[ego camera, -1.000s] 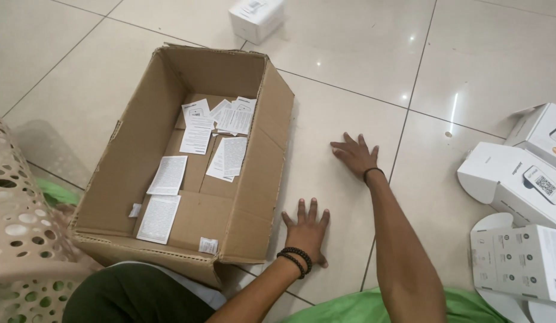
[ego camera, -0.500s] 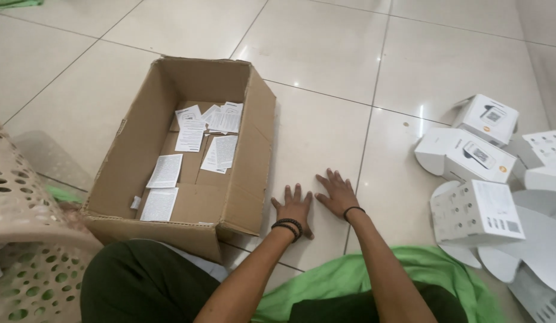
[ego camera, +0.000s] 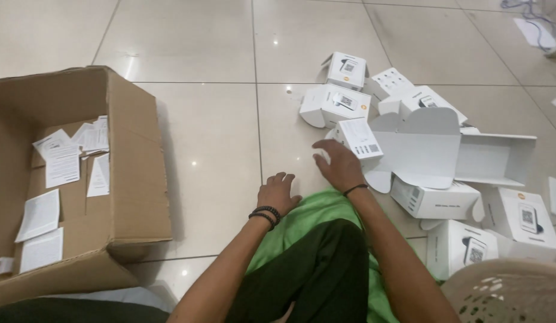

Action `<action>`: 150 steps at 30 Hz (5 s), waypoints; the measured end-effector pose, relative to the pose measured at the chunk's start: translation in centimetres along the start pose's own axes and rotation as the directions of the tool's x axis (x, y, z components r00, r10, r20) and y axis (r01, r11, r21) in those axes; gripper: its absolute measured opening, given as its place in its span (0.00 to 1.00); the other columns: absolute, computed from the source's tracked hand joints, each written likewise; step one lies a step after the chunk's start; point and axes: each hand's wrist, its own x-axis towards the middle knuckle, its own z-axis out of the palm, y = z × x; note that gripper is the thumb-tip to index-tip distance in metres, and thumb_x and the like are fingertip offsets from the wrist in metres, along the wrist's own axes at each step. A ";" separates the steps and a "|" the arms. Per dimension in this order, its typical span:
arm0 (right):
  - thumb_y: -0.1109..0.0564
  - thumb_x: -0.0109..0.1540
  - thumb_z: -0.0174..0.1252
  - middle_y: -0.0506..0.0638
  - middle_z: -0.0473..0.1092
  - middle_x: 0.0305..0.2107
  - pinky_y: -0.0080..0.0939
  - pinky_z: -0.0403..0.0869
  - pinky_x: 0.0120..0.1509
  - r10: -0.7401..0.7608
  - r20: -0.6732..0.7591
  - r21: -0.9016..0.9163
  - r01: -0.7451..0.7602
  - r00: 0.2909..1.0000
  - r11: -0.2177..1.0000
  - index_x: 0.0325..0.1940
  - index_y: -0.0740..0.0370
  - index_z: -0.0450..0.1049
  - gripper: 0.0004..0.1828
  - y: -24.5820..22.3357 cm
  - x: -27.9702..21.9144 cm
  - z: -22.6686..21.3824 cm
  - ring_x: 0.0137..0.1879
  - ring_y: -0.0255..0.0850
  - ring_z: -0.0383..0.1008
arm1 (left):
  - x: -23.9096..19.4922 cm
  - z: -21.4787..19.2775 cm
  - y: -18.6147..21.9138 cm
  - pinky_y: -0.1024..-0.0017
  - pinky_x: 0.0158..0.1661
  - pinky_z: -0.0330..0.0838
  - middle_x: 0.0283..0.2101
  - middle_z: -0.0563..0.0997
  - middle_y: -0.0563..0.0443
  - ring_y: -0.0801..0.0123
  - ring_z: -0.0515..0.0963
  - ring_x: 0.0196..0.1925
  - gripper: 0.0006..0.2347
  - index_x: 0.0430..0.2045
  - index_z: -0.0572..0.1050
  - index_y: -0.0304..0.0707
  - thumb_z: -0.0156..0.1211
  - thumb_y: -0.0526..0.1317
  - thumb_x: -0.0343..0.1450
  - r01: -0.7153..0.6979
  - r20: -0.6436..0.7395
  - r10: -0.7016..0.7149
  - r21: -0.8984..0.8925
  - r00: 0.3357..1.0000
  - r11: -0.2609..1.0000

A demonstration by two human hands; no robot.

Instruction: The person packs product manuals and electronic components into cardboard boxes.

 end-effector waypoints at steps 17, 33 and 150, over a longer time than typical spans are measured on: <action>0.41 0.47 0.73 0.59 0.66 0.59 0.54 0.73 0.62 0.080 -0.078 -0.174 -0.092 0.994 0.980 0.73 0.60 0.56 0.56 -2.1 -0.6 1.0 0.63 0.56 0.70 | -1.7 -1.3 -5.2 0.55 0.60 0.69 0.66 0.70 0.46 0.52 0.70 0.65 0.25 0.61 0.69 0.44 0.61 0.51 0.69 0.045 -0.079 -0.066 -0.240 0.995 0.970; 0.52 0.49 0.72 0.56 0.65 0.57 0.51 0.72 0.64 0.240 -0.152 0.758 -0.043 0.959 0.651 0.70 0.60 0.59 0.48 -14.1 -3.7 8.9 0.61 0.49 0.70 | -8.9 -7.2 -18.6 0.56 0.60 0.69 0.66 0.69 0.43 0.56 0.70 0.67 0.37 0.67 0.61 0.40 0.45 0.67 0.68 0.110 -0.051 -0.577 -0.964 0.815 0.241; 0.67 0.59 0.51 0.59 0.74 0.42 0.56 0.75 0.48 -0.339 -0.006 0.387 0.314 0.941 0.867 0.55 0.62 0.72 0.20 -41.2 4.2 22.0 0.44 0.59 0.76 | -3.0 -25.2 -52.8 0.54 0.63 0.69 0.66 0.72 0.39 0.50 0.69 0.69 0.15 0.56 0.73 0.33 0.48 0.32 0.75 0.581 -0.306 -0.509 0.226 0.805 0.782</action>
